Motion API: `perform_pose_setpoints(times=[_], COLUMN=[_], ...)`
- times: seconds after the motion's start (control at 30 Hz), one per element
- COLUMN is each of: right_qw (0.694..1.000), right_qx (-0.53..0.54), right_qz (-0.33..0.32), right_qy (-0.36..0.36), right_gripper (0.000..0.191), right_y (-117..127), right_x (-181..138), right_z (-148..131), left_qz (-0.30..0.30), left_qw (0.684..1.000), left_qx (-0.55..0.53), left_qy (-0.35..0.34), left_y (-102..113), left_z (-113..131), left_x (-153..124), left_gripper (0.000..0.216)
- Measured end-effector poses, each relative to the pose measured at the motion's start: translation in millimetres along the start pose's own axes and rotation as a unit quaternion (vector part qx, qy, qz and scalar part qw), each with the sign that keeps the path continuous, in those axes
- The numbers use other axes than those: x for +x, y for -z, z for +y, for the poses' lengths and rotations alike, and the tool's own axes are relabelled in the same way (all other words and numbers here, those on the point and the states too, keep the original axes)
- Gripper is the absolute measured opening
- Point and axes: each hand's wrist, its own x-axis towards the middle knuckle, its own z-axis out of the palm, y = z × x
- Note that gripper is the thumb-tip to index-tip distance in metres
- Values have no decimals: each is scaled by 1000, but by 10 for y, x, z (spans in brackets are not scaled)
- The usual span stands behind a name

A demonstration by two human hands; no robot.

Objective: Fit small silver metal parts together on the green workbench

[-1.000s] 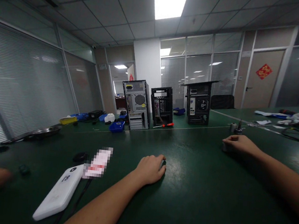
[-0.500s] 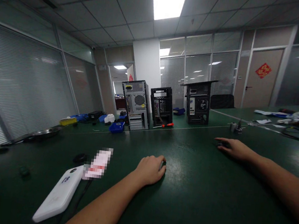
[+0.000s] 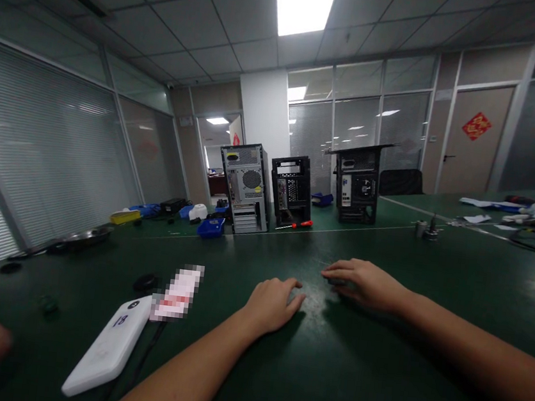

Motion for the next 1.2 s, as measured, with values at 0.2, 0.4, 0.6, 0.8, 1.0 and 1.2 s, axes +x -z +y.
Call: perform_pose_setpoints(times=[0.2, 0.4, 0.6, 0.8, 1.0, 1.2], right_qw=[998, 998, 997, 997, 998, 995], right_qx=[-4, 54, 70, 60, 51, 92], right_qz=[3, 2, 0, 16, 33, 31], right_qy=[59, 31, 21, 46, 0, 14], right_gripper=[44, 46, 43, 40, 42, 51], right_y=[-87, -115, -108, -101, -86, -76], right_x=[107, 81, 80, 105, 79, 35], right_z=[-475, -539, -570, -550, -424, -470], left_qz=[6, 14, 15, 23, 29, 15], left_qw=[999, 999, 998, 998, 999, 1000], left_qx=[3, 18, 11, 17, 14, 2], left_qy=[-31, -40, -54, -49, -17, -12], left_y=[50, 70, 88, 64, 43, 67], left_z=[92, 116, 143, 159, 133, 158], left_x=[-13, -20, -53, -44, -27, -39], left_gripper=[50, 36, 38, 36, 29, 31])
